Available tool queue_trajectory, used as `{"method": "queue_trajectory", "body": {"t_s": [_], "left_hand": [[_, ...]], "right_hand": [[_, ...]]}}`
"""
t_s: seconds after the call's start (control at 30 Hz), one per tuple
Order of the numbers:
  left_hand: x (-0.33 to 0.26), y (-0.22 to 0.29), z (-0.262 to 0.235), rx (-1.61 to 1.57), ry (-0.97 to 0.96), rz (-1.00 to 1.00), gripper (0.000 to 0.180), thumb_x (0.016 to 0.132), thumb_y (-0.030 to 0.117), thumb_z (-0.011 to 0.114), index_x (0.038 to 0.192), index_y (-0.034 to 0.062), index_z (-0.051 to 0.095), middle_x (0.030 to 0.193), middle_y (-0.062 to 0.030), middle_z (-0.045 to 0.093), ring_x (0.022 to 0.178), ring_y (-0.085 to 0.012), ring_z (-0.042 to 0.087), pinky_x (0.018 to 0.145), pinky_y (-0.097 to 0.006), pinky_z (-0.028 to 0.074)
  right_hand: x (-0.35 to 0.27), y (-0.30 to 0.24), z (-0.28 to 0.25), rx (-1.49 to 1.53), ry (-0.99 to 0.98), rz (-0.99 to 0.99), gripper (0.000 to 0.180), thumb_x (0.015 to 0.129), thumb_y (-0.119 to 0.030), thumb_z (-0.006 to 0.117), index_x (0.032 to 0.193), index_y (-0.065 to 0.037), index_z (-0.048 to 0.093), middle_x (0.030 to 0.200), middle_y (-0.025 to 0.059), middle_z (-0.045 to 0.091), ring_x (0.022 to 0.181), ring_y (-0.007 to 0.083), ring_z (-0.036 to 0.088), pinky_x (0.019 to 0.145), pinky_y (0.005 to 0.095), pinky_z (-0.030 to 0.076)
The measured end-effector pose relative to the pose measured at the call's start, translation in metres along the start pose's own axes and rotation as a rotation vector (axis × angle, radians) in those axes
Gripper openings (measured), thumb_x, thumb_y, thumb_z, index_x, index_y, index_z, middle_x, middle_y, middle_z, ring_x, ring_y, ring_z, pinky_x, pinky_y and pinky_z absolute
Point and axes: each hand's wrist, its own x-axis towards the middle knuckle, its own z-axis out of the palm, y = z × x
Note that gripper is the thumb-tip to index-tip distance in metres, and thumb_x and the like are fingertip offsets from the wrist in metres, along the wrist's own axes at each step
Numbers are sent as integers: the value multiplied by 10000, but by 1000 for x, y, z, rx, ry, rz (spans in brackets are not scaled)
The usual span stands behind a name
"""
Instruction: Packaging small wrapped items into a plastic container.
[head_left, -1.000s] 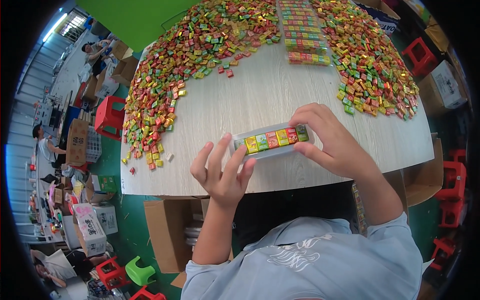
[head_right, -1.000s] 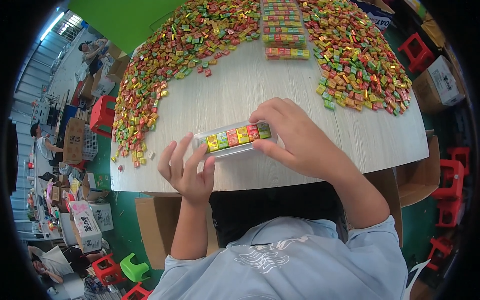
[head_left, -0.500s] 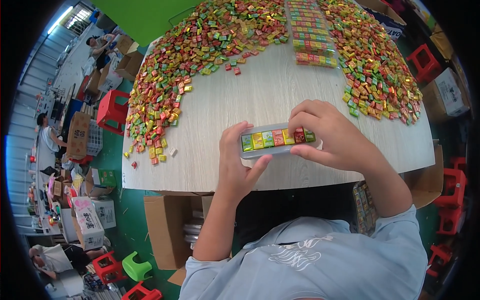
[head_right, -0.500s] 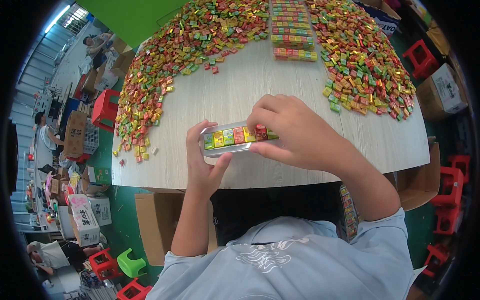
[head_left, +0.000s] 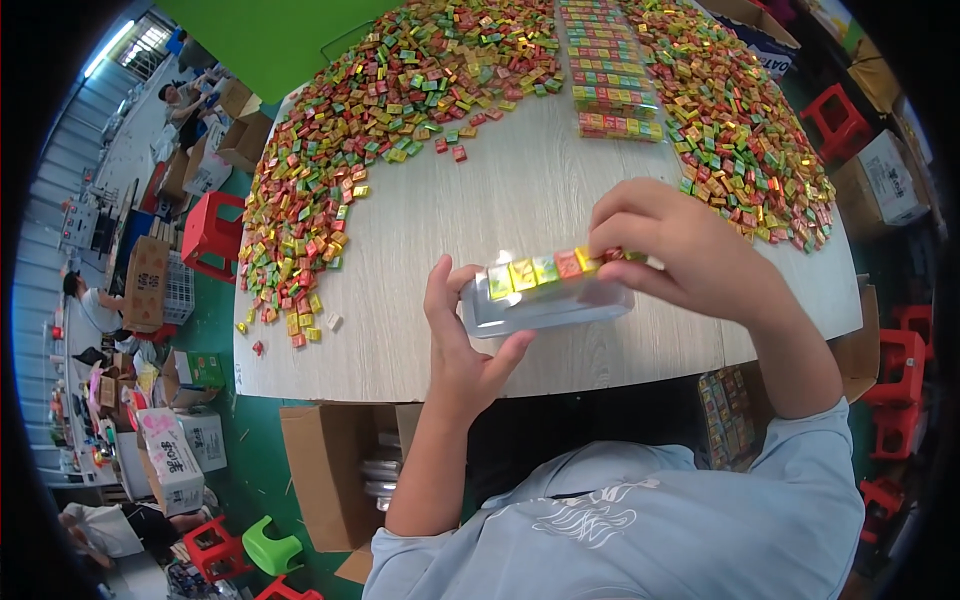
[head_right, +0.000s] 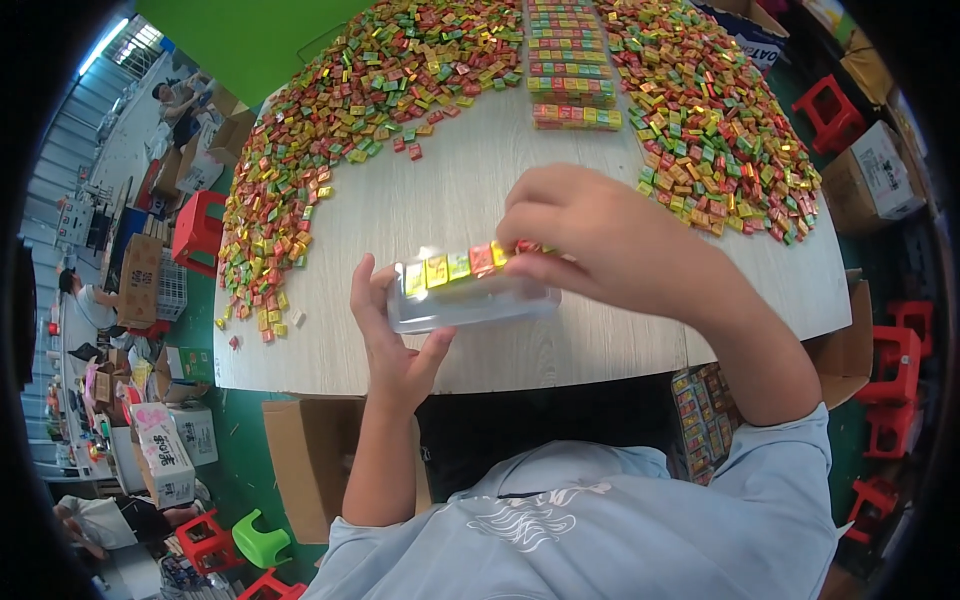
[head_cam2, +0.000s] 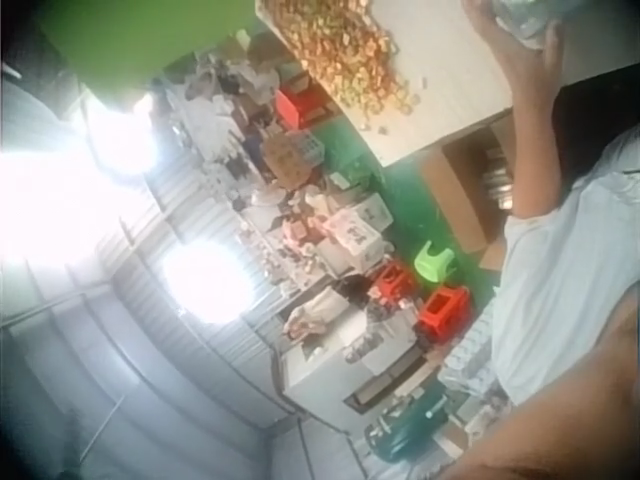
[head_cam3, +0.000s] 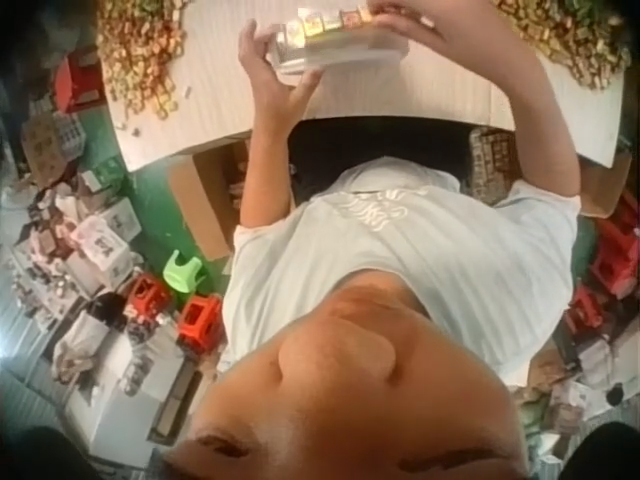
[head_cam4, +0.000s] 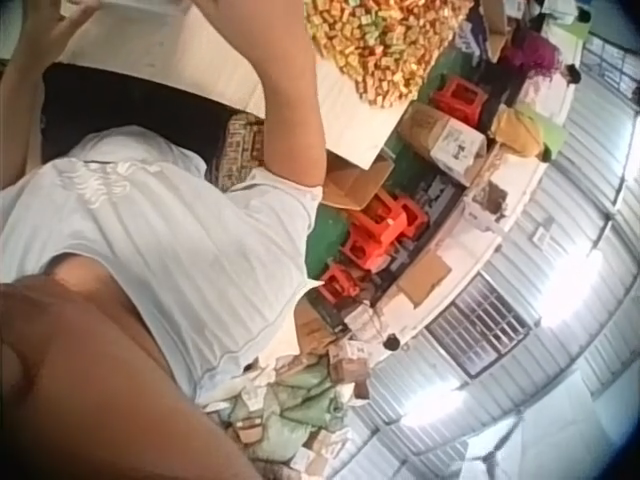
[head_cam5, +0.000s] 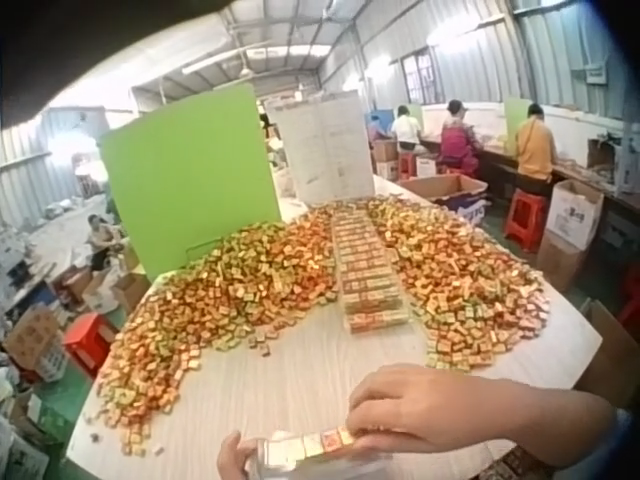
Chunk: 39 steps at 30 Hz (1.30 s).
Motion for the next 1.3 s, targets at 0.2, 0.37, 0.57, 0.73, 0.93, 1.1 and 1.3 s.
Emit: {"method": "queue_trajectory", "body": {"t_s": [0.2,0.37,0.57,0.73,0.93,1.1,1.3], "left_hand": [[0,0,-9,-43,-24,7,1022,948,403,767,1618,-14,116,1390,-240,535,1262,-333,545,1120,-499,380],[8,-12,-26,-58,63,-34,1027,1010,737,441,1608,-46,151,1367,-224,555,1263,-307,542,1078,-460,376],[43,-21,-47,9,66,-49,1015,1012,783,361,1599,-31,206,1272,-168,605,1185,-260,568,1049,-453,388],[91,-30,-32,14,-71,-26,935,1043,737,300,1571,-34,301,1208,-143,625,1116,-236,589,1032,-410,406],[145,-52,13,-161,-278,-28,728,1087,533,464,1529,-38,376,1197,-149,616,1086,-251,584,1061,-396,432],[134,-96,27,-195,-275,-87,643,1076,447,529,1512,-13,418,1175,-167,636,1102,-263,603,1043,-383,450],[139,-80,19,240,-595,55,352,998,206,625,1302,27,628,1183,-158,639,1090,-321,584,1034,-407,443]], "right_hand": [[-6,77,-22,-104,114,122,173,977,-171,719,1070,-33,671,1107,112,611,1039,292,616,906,402,517],[-5,172,-10,-322,177,221,196,1008,-180,683,1119,-21,655,1122,141,605,1069,321,621,922,416,513],[0,196,8,-693,109,149,332,934,-205,751,1239,-104,670,1206,122,625,1138,321,620,983,444,512],[4,196,5,-797,94,153,373,874,-249,798,1201,-119,674,1234,97,623,1196,298,587,1045,445,460],[13,191,7,-796,104,259,349,848,-234,808,1147,-110,678,1237,100,626,1184,295,595,1027,441,471],[13,146,31,-607,241,234,333,841,-217,793,1131,-92,688,1165,132,665,1108,333,636,981,475,505],[2,99,65,-418,236,-14,197,854,-173,775,1024,-90,723,1000,66,691,962,279,666,868,426,523]]}}
